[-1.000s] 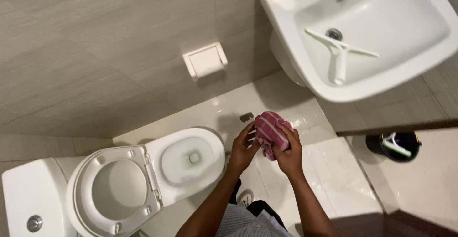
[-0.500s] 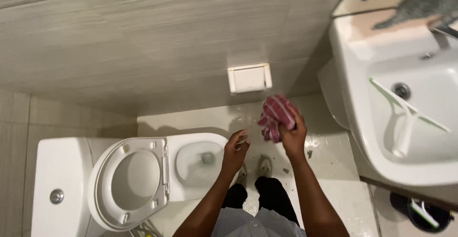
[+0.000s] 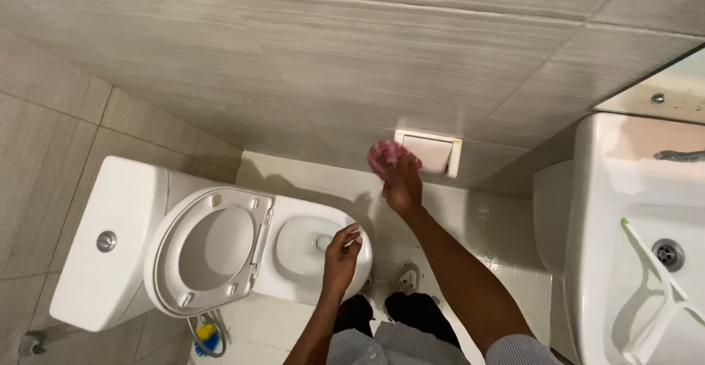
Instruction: The person cleans a white toilet bowl and seat using a pink cloth, wiping the rim and exterior surfaces. They then move to a white sink, wiping the basin and faucet area with the same cloth while a white plastic tool rests inside the sink.
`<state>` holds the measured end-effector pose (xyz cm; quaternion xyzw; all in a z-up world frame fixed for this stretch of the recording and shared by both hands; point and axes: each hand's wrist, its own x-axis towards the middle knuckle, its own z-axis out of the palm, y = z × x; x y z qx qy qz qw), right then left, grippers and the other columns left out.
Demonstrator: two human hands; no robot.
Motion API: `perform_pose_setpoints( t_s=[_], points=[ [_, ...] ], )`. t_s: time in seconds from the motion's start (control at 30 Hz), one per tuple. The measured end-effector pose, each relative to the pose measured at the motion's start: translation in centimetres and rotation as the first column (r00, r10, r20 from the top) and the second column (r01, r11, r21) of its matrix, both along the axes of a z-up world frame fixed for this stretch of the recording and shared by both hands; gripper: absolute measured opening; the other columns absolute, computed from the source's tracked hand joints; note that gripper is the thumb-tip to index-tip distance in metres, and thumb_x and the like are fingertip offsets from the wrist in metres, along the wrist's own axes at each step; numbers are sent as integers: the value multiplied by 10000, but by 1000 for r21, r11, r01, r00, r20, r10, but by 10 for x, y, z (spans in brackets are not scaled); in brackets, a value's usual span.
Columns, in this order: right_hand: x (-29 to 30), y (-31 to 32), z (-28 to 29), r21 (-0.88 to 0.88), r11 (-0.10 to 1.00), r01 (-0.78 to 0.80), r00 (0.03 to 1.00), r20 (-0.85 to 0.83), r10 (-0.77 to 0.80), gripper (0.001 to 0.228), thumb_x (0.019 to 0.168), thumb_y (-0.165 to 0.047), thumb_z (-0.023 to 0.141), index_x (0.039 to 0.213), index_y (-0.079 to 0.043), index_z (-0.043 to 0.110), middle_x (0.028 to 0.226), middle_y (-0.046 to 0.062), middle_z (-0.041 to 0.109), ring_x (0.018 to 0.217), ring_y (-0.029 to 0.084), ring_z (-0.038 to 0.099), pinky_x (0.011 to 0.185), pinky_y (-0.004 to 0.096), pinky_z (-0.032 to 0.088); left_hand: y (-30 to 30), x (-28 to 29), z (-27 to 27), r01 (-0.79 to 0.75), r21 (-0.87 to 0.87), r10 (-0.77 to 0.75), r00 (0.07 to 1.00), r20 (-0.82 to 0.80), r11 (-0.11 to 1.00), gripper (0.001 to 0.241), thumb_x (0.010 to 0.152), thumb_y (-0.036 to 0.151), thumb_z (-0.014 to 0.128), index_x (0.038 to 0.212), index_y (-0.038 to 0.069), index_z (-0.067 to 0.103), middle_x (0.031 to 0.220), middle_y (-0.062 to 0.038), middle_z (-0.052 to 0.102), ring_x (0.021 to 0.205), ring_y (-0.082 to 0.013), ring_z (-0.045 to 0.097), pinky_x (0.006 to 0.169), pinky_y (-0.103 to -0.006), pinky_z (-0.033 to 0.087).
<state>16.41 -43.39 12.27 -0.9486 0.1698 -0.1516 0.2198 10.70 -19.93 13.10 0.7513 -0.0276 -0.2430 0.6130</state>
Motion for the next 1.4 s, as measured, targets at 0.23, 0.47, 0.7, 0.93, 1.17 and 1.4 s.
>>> perform_pose_setpoints(
  t_s=[0.23,0.47,0.7,0.93,1.17,1.4],
  points=[
    [-46,-4,-43,297,943,-150,987,106,124,552,703,-44,753,1241,-151,699,1257,151,609,1134,359,612,943,475,547,-10,2,-7,31,-46,-34,998,-59,998,381,988,167,650,1360,86,643,1232,-123,745,1153,-207,689,953,-344,546],
    [-74,-50,22,450,874,183,982,-35,-188,575,879,-42,661,1431,-202,629,1125,117,591,887,237,675,776,371,624,-33,5,-1,193,-2,-192,973,-127,981,401,981,160,626,1374,84,638,1250,-97,736,1168,-199,690,969,-336,543],
    [-53,-55,-49,65,990,125,978,161,-134,523,900,-225,800,1378,-113,620,1317,202,597,1078,360,662,857,463,584,-21,6,3,240,-87,-249,962,-110,967,355,1003,161,655,1339,49,656,1209,-103,755,1116,-210,695,960,-336,548],
    [-112,-50,-51,822,476,313,944,-213,-253,546,853,-3,643,1368,-184,628,1259,100,696,1065,243,742,892,379,606,-20,-4,2,284,-27,-285,952,-109,958,361,998,200,656,1330,57,662,1170,-87,763,1075,-174,698,920,-318,550],
    [-150,-106,40,829,304,469,726,-166,-667,457,954,-25,620,1402,-117,610,1238,135,712,1075,226,720,916,401,642,-53,-12,-3,323,-97,-335,929,-157,941,373,995,209,651,1334,53,652,1201,-102,757,1076,-176,703,932,-315,559],
    [-86,-174,-67,690,567,450,774,16,-633,512,888,45,626,1392,-33,589,1236,142,670,1045,214,656,860,349,571,-81,-8,25,362,-116,-370,927,-58,925,363,1006,210,648,1344,76,648,1234,-97,746,1138,-201,700,967,-336,544]
  ],
)
